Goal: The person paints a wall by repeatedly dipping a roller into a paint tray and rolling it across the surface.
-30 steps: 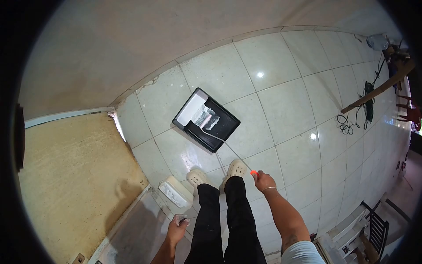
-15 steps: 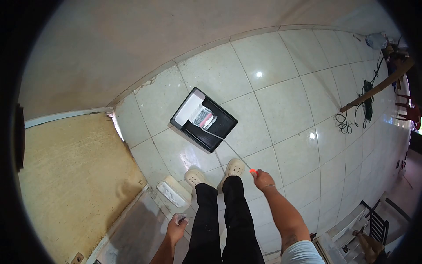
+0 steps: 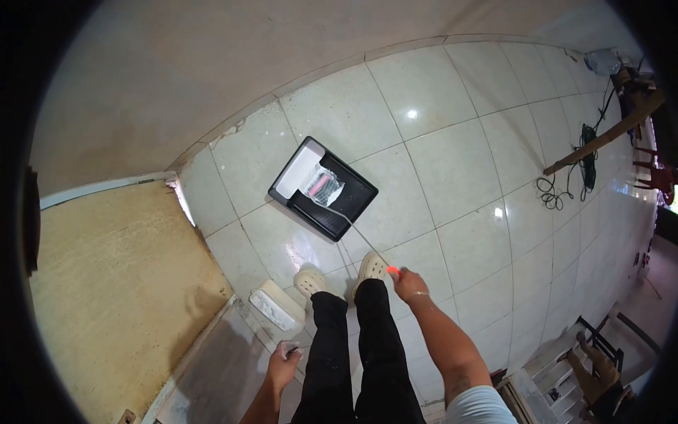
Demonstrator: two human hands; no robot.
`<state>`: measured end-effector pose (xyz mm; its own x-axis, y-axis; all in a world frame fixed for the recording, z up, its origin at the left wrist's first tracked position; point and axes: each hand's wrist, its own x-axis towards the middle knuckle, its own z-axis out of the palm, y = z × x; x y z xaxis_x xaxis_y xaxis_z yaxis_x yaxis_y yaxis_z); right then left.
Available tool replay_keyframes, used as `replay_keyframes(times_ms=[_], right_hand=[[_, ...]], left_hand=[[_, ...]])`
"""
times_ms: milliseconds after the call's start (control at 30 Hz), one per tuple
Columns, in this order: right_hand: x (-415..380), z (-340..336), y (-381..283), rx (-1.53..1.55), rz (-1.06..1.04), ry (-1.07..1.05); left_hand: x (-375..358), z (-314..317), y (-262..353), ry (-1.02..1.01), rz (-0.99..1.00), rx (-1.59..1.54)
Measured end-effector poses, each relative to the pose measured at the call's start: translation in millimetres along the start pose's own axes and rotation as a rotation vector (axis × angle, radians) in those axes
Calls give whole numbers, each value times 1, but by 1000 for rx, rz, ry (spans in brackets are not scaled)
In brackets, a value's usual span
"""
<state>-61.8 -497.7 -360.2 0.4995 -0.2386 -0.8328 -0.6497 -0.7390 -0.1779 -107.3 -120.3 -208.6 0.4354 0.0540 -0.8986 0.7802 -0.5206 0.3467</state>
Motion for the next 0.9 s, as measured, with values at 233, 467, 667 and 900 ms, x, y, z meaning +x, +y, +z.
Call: replay_keyframes(times_ms=[233, 467, 667, 900], right_hand=[[-17, -9, 31, -7, 11, -14], [8, -2, -10, -10, -13, 16], [-10, -23, -27, 10, -118, 65], [-28, -19, 34, -46, 1, 25]], left_hand=[[-4, -5, 7, -9, 18, -26], [3, -7, 10, 4, 44, 44], [-3, -12, 15, -15, 49, 15], [-1, -11, 11, 9, 32, 1]])
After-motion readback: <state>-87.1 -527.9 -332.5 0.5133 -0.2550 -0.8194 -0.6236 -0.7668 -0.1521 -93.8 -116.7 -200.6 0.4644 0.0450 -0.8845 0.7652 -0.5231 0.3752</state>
